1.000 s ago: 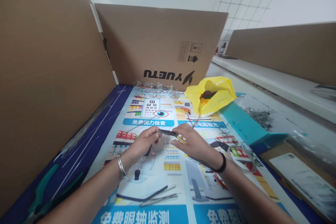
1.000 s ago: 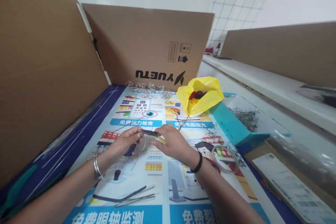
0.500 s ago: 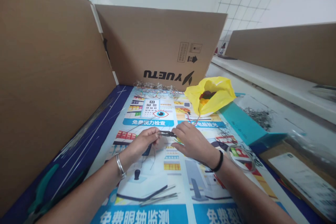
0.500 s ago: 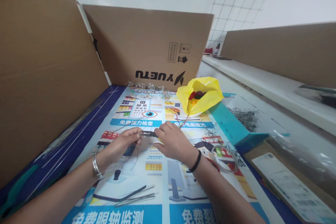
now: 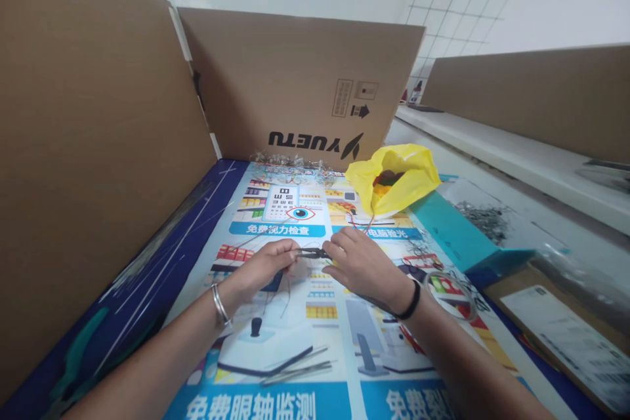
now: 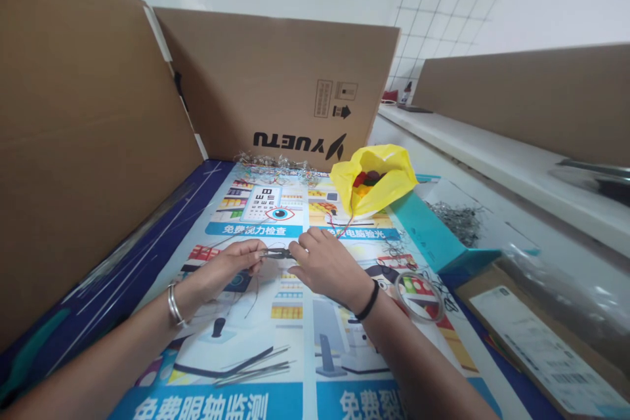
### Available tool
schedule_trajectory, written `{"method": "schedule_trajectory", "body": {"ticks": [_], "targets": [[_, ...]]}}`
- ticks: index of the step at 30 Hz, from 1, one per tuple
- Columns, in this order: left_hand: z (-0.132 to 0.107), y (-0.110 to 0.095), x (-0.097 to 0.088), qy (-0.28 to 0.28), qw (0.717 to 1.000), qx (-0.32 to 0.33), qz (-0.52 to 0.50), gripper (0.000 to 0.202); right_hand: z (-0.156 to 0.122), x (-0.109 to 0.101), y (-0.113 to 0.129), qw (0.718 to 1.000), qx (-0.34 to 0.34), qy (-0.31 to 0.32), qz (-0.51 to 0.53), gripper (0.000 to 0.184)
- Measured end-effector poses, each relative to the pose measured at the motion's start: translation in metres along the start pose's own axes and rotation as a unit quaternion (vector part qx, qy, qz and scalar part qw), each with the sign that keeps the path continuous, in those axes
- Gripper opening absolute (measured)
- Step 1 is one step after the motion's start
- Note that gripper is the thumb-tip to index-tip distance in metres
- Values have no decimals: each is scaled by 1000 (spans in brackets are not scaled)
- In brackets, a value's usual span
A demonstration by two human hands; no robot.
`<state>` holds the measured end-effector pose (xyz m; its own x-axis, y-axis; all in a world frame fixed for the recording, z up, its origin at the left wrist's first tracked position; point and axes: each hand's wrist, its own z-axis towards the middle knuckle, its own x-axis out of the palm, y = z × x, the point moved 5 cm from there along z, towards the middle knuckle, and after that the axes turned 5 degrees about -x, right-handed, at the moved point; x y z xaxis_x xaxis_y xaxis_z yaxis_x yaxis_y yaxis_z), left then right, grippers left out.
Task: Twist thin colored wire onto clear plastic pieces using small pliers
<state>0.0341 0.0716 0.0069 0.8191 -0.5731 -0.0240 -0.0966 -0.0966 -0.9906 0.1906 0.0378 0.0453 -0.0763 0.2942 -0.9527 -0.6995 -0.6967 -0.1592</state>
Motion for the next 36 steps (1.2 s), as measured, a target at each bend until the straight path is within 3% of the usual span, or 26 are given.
{"method": "schedule_trajectory", "body": {"ticks": [24, 29, 36], "targets": [[0, 1, 1, -6, 999, -21, -45, 21, -3, 13, 5, 999, 24, -35, -6, 22], [2, 2, -1, -19, 999, -16, -29, 20, -4, 13, -1, 995, 54, -19, 85, 26], [-1, 6, -1, 32, 995, -49, -79, 18, -6, 10, -9, 982, 30, -27, 187, 28]]}}
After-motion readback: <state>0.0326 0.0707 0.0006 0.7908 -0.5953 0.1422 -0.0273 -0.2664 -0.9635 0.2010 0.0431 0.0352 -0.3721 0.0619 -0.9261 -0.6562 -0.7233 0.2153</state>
